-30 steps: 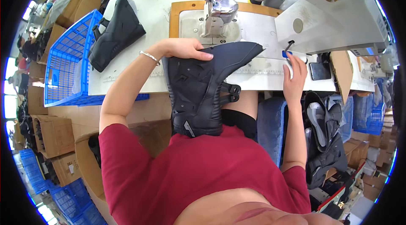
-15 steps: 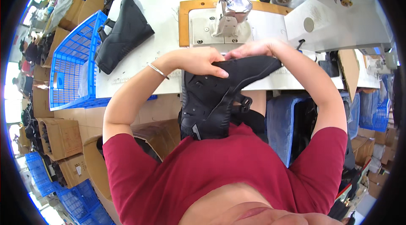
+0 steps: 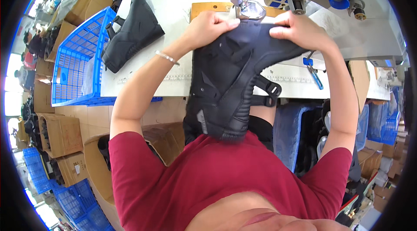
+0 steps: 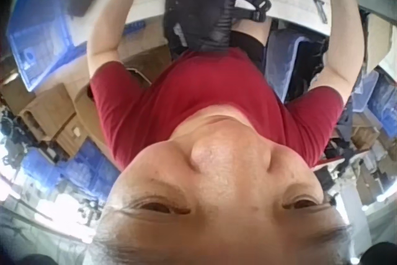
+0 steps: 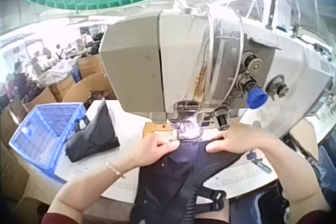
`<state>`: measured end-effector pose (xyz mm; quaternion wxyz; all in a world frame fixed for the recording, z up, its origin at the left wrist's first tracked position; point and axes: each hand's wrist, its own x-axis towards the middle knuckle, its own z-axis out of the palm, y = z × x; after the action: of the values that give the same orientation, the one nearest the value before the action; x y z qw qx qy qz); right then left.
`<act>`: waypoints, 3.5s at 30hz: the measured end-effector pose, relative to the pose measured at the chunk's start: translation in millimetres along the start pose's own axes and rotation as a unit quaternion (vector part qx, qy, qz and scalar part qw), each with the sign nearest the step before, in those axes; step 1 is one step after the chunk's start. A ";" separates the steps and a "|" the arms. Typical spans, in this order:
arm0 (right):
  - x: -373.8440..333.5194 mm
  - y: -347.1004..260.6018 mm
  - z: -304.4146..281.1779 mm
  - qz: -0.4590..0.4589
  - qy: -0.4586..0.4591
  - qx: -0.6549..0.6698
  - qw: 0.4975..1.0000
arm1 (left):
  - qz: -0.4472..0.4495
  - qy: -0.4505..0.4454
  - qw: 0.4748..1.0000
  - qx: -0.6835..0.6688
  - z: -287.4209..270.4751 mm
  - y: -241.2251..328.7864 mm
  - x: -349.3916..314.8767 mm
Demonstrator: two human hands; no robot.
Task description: The person sews the upper components of black boots using an industrial sewing machine.
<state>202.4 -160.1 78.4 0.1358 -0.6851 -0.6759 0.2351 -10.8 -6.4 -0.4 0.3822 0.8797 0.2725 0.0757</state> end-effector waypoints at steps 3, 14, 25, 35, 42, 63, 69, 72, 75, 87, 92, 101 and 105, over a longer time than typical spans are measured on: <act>21.6 14.4 -6.5 0.001 0.151 -0.098 0.984 | 0.042 0.082 0.988 -0.121 0.0 -10.6 25.6; 32.4 27.0 34.3 0.089 0.268 -0.076 0.956 | 0.215 0.278 0.936 0.021 -7.8 13.1 4.1; 45.9 50.2 62.9 0.057 0.248 -0.023 0.967 | -0.037 0.064 0.954 -0.292 -18.5 40.6 -2.0; 40.8 65.4 61.3 0.021 0.194 -0.061 0.979 | 0.084 0.071 0.987 -0.115 -16.2 41.9 -2.1; 47.2 64.2 61.7 0.026 0.185 0.026 0.982 | 0.075 0.067 0.992 -0.072 -24.1 46.6 -1.8; 47.6 98.8 76.5 -0.050 0.207 -0.055 0.976 | 0.004 0.079 0.965 -0.250 -21.3 46.3 -1.8; 44.0 101.8 83.2 -0.050 0.216 -0.070 0.973 | -0.080 0.024 0.942 -0.326 -29.2 54.5 -8.0; 43.2 103.7 84.0 -0.045 0.224 -0.072 0.971 | -0.066 0.030 0.948 -0.310 -28.5 57.3 -7.5; 49.0 104.7 84.1 -0.036 0.237 -0.069 0.968 | -0.080 -0.007 0.951 -0.300 -35.0 62.3 -4.7; 65.1 113.4 83.8 -0.019 0.269 -0.069 0.960 | -0.046 -0.017 0.956 -0.288 -32.7 59.9 1.3; 60.4 120.3 84.3 -0.030 0.276 -0.076 0.958 | -0.044 0.003 0.951 -0.307 -27.5 53.4 -3.3; 58.8 137.8 81.9 -0.046 0.287 -0.087 0.953 | -0.002 0.059 0.948 -0.312 -19.6 54.0 -7.2; 64.9 139.1 86.3 -0.049 0.296 -0.097 0.949 | -0.009 0.063 0.954 -0.292 -16.8 47.1 -7.1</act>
<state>277.2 -114.1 -74.3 0.2735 -0.7000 -0.6576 -0.0519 -2.7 -26.0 45.5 0.6056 0.7204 0.2698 0.2035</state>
